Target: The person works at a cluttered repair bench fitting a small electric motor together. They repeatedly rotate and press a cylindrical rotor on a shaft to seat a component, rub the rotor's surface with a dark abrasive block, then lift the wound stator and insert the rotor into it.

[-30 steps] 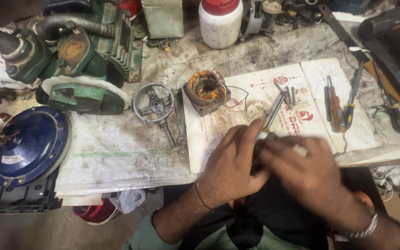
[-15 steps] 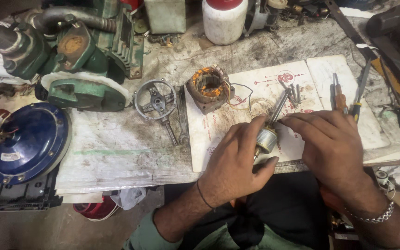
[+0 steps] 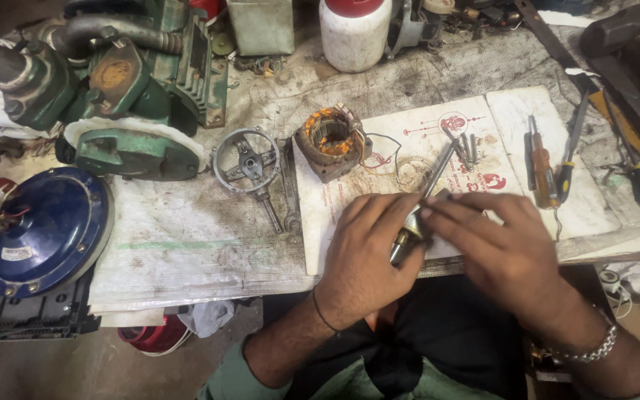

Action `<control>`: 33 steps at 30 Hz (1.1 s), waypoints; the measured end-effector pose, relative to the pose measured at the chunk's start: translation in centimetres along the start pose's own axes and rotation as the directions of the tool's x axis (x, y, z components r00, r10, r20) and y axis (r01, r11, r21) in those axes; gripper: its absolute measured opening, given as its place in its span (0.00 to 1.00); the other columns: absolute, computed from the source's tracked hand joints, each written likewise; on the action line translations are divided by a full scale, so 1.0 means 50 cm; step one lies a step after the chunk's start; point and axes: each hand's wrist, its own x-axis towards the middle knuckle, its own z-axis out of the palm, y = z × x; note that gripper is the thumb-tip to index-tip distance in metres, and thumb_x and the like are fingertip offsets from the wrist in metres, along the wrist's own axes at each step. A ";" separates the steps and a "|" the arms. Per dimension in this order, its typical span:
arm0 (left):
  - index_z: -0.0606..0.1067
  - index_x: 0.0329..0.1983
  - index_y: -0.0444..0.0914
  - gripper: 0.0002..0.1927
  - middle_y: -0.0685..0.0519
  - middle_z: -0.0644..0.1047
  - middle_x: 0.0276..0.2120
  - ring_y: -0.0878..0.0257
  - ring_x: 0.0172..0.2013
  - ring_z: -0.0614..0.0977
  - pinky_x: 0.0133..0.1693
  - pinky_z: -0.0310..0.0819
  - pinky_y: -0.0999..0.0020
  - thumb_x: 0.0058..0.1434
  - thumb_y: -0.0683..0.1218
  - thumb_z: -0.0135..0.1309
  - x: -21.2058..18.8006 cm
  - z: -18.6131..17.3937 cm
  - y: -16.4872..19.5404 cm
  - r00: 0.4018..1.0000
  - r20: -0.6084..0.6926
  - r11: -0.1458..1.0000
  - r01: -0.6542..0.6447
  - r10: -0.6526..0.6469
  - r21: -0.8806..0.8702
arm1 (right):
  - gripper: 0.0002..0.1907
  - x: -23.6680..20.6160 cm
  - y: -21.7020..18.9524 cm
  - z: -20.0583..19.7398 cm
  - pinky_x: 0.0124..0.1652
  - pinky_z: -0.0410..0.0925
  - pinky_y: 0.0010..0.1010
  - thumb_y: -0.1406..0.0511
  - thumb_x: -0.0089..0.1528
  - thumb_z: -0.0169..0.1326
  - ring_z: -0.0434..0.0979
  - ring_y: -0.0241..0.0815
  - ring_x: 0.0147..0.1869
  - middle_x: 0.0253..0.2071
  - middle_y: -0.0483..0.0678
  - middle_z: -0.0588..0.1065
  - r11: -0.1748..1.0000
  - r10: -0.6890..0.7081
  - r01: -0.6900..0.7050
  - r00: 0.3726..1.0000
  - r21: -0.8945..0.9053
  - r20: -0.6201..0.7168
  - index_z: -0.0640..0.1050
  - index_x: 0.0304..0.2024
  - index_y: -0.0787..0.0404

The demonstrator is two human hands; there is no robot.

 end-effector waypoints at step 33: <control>0.72 0.59 0.30 0.33 0.42 0.76 0.48 0.45 0.51 0.77 0.55 0.73 0.53 0.48 0.42 0.60 -0.001 0.009 -0.004 1.000 -0.019 0.999 -0.011 0.012 0.031 | 0.26 0.001 -0.027 0.000 0.47 0.67 0.38 0.74 0.48 0.59 0.77 0.46 0.53 0.54 0.41 0.80 1.000 -0.015 0.014 0.999 0.005 0.034 0.83 0.49 0.55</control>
